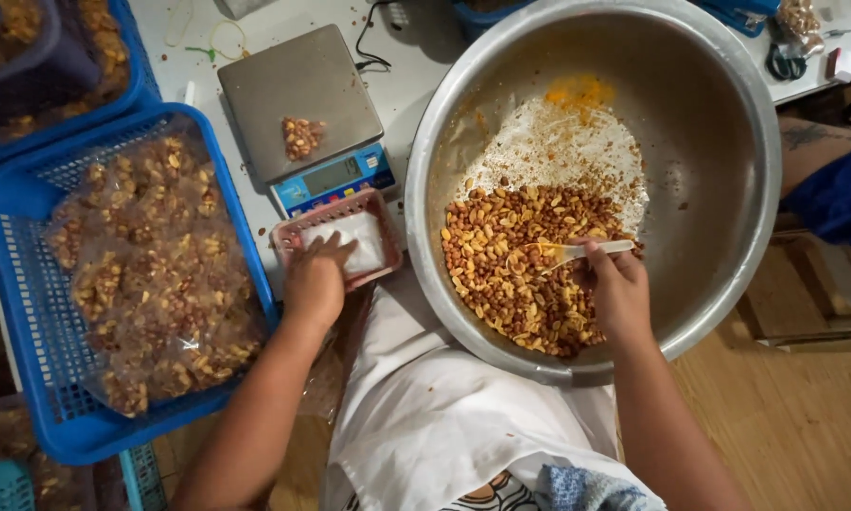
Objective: Scooping roasted peanuts from a large metal bowl into small plastic bags for individual packaging.
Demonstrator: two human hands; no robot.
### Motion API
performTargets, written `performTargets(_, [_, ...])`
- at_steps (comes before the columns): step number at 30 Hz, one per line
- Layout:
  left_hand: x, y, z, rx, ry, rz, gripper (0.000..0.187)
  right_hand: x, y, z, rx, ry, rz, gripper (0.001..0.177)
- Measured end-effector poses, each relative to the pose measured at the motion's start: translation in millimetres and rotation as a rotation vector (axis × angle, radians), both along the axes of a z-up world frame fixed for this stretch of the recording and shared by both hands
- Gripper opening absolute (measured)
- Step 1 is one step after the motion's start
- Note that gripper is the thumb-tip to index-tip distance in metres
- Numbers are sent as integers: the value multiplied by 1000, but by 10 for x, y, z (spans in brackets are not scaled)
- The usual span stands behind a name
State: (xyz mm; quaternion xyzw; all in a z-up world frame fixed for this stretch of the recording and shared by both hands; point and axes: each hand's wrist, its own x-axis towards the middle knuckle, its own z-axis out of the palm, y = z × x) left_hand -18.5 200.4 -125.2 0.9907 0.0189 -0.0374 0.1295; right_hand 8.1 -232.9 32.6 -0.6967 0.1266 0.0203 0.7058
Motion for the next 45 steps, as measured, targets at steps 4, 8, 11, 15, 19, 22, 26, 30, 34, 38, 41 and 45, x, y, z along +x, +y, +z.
performTargets(4, [-12, -162, 489, -32, -143, 9, 41, 38, -13, -123, 5, -49, -22, 23])
performTargets(8, [137, -121, 629, -178, -420, -17, 19, -2, -25, -75, 47, -72, -60, 22])
performTargets(11, [222, -365, 1255, -972, -400, 140, 17, -16, -35, -54, 83, -56, -102, 23])
performTargets(15, [185, -906, 2078, -1960, -163, 233, 24, -32, 35, 116, 67, -40, -96, 24])
performTargets(19, [159, -1428, 2054, -1944, 170, -82, 27, 91, -43, 153, 80, -80, 4, 22])
performTargets(22, [159, -1628, 2016, -2169, 337, -255, 23, 122, 31, 305, 82, -77, -32, 23])
performTargets(26, [180, -1714, 2043, -2119, 393, -247, 16, 150, -15, 269, 99, -85, -40, 23])
performTargets(30, [176, -1904, 1735, -1623, 146, -383, 15, 58, 127, 656, 77, -84, -82, 23])
performTargets(34, [210, -2018, 1691, -1408, 53, -351, 13, 36, 84, 893, 53, -237, -93, 21])
performTargets(38, [223, -2067, 1675, -1405, 143, -311, 17, -38, 106, 971, -281, -465, 71, 15])
performTargets(41, [269, -2053, 1566, -1387, 107, -382, 24, -54, 77, 902, -503, -713, 230, 16])
performTargets(45, [326, -2045, 1708, -1264, 125, -388, 41, -40, -104, 632, -479, -848, 109, 27])
